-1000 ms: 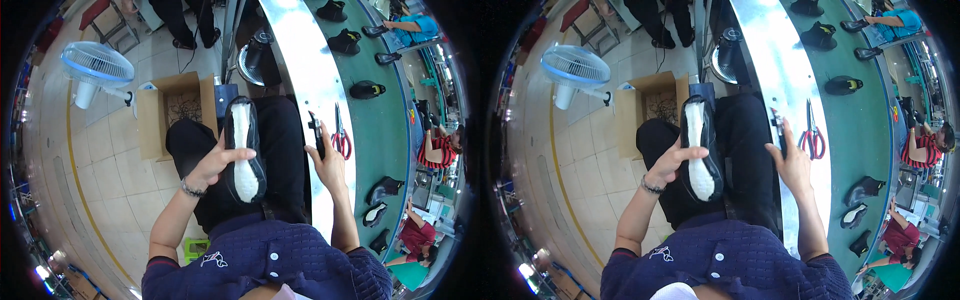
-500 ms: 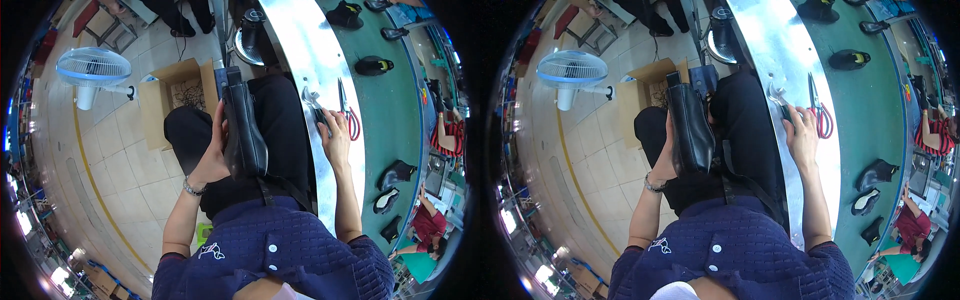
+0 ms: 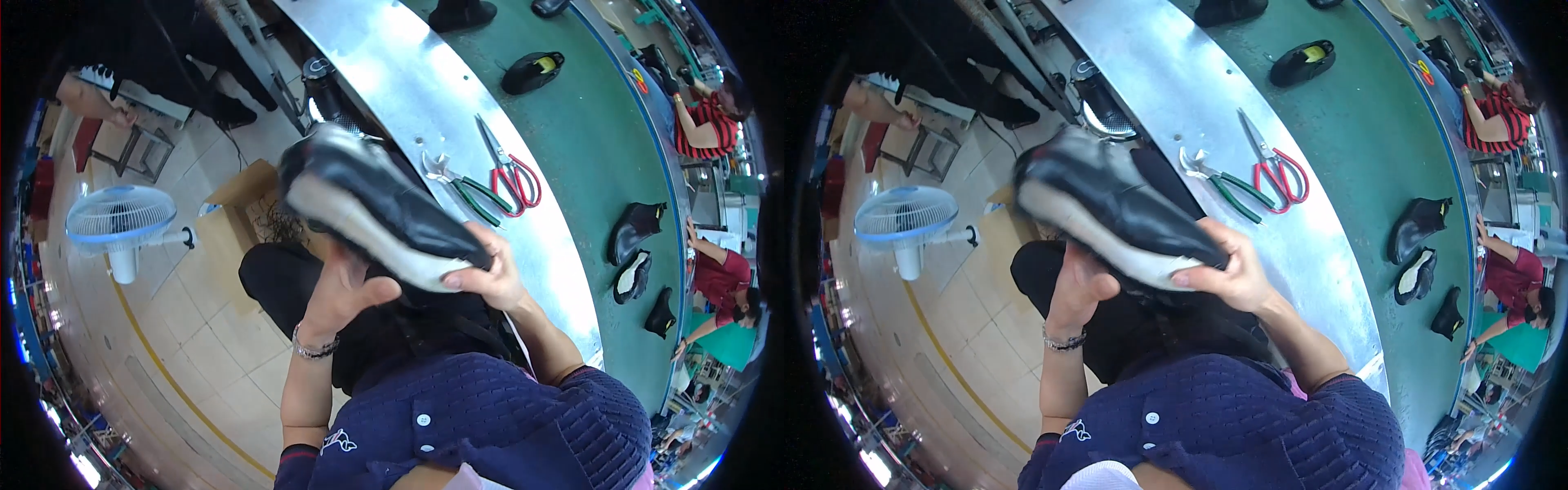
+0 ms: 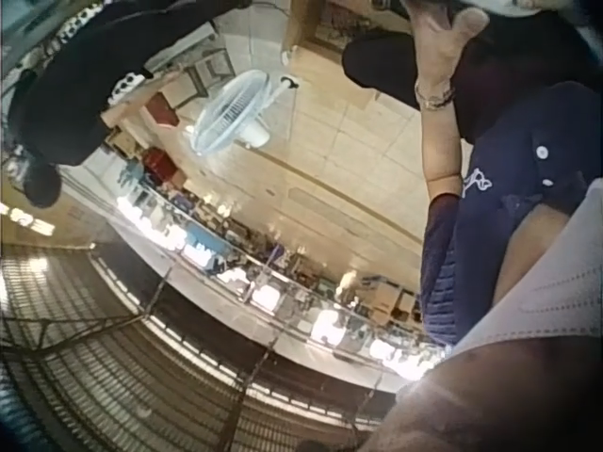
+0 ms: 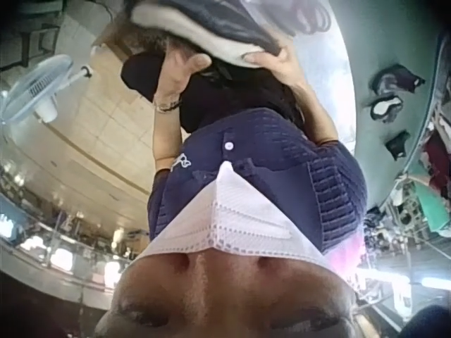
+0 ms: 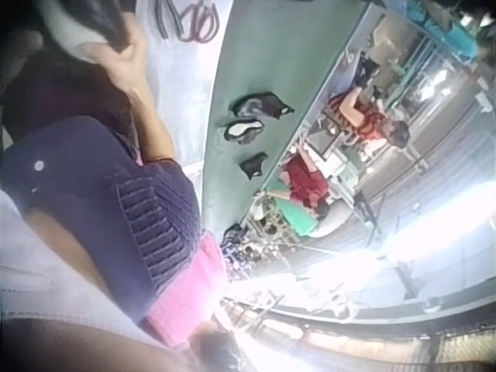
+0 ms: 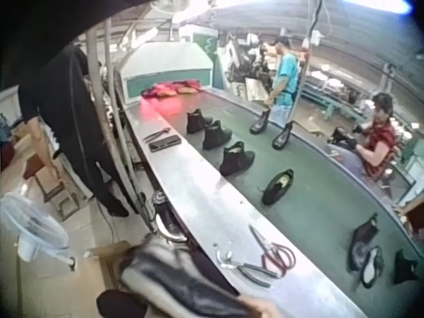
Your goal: Assembling and finishing components of a leather shoe using hand tools.
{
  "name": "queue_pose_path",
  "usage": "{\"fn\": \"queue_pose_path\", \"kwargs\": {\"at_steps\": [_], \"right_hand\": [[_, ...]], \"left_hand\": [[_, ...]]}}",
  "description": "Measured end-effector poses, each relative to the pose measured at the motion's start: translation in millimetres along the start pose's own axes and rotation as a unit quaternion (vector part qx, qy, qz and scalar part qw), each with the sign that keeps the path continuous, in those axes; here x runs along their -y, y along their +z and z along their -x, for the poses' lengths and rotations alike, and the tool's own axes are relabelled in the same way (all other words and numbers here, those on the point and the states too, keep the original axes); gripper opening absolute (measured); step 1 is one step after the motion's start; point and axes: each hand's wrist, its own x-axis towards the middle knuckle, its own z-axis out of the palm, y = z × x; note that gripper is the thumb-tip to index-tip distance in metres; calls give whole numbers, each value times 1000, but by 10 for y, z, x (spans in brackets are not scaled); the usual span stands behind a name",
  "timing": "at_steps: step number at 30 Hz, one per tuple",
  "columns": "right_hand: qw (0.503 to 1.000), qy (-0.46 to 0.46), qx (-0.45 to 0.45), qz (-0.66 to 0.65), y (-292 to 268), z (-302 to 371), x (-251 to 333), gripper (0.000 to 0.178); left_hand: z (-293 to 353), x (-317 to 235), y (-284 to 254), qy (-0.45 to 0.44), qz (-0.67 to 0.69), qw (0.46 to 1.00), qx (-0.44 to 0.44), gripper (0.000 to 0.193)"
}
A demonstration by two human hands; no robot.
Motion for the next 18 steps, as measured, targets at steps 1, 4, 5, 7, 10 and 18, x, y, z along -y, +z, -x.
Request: {"fn": "queue_pose_path", "kwargs": {"at_steps": [1, 4, 5, 7, 10, 18], "right_hand": [[999, -3, -43, -33, -68, 20, 10, 51], [964, -10, -263, -32, -513, 206, -185, 62], [946, -28, -318, -51, -622, 231, -164, 69], [874, -71, -477, -55, -837, 193, -111, 69], [823, -115, -556, 14, -1529, 106, -189, 59], [733, 95, -467, 485, -2397, -510, 44, 46]], "left_hand": [[-41, -1, 68, 67, -32, 997, 1, 127], [-65, -149, 65, -30, -12, 998, 45, 125], [-49, -118, 8, -34, -17, 998, 47, 117], [-18, -12, -86, -50, 10, 998, 43, 110], [11, 66, -143, -88, 14, 994, 60, 103], [-93, -21, -57, -102, -28, 989, 106, 83]]}}
